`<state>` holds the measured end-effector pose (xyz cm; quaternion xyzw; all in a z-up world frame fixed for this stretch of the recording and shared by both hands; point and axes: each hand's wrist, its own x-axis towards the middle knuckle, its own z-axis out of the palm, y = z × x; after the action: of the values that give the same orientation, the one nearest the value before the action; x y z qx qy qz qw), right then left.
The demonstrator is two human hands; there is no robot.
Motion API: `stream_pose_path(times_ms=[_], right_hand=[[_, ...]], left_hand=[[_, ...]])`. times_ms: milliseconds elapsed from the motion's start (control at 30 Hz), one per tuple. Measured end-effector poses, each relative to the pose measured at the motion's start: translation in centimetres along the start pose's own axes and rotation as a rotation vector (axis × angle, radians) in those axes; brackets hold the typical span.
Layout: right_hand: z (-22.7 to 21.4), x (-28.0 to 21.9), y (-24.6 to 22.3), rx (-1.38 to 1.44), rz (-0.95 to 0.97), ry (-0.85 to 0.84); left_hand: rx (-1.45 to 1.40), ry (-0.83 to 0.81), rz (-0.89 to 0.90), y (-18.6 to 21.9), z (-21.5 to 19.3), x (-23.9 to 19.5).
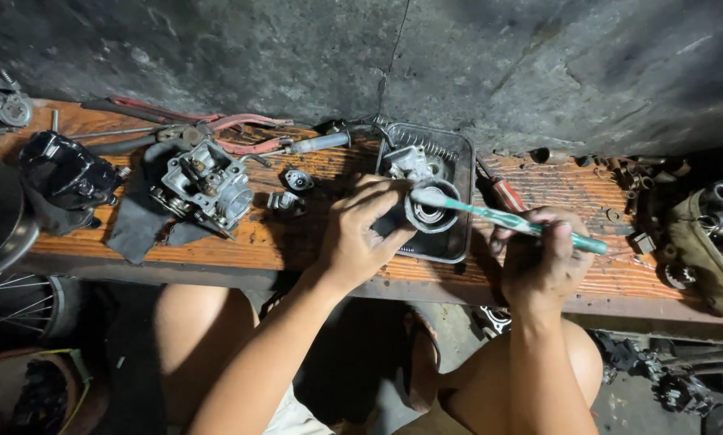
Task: The person is using a toothbrush to scrub the exterior surfaces of a disassembled carburetor component over a small tray.
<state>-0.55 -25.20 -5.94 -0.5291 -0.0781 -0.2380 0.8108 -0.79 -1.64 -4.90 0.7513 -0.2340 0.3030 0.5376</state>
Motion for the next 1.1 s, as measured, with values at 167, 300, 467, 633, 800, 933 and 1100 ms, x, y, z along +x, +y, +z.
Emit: stream_pose_path(times_ms=[167,300,467,633,800,933,1100], right_hand=[[-0.6,-0.1,-0.6,0.053,0.075,-0.058],[-1.4,0.5,-0.7,0.036,0.056,0.022],[-0.6,0.2,-0.9,0.022,0.018,-0.112],[-0.4,-0.3,1.9,-0.043,-0.167,-0.004],[0.4,-0.4,1.2,0.004,-0.126,0.017],[-0.4,-0.1,1.2,0.004,-0.144,0.032],[-0.6,0.8,-0.8,-0.012,-0.008,0.094]], left_hand=[[-0.077,0.017,-0.058,-2.1,1.4,-1.8],[-0.048,0.02,-0.046,-2.2,1.2,-1.9],[-0.034,0.011,-0.013,-0.7,0.3,-0.4],[-0.085,0.078,0.048,0.1,-0.2,0.6],[-0.083,0.105,0.032,0.4,-0.4,0.6],[-0.065,0.113,0.029,-0.2,-0.2,-0.1],[-0.136,0.062,-0.211,-2.2,1.3,-2.6]])
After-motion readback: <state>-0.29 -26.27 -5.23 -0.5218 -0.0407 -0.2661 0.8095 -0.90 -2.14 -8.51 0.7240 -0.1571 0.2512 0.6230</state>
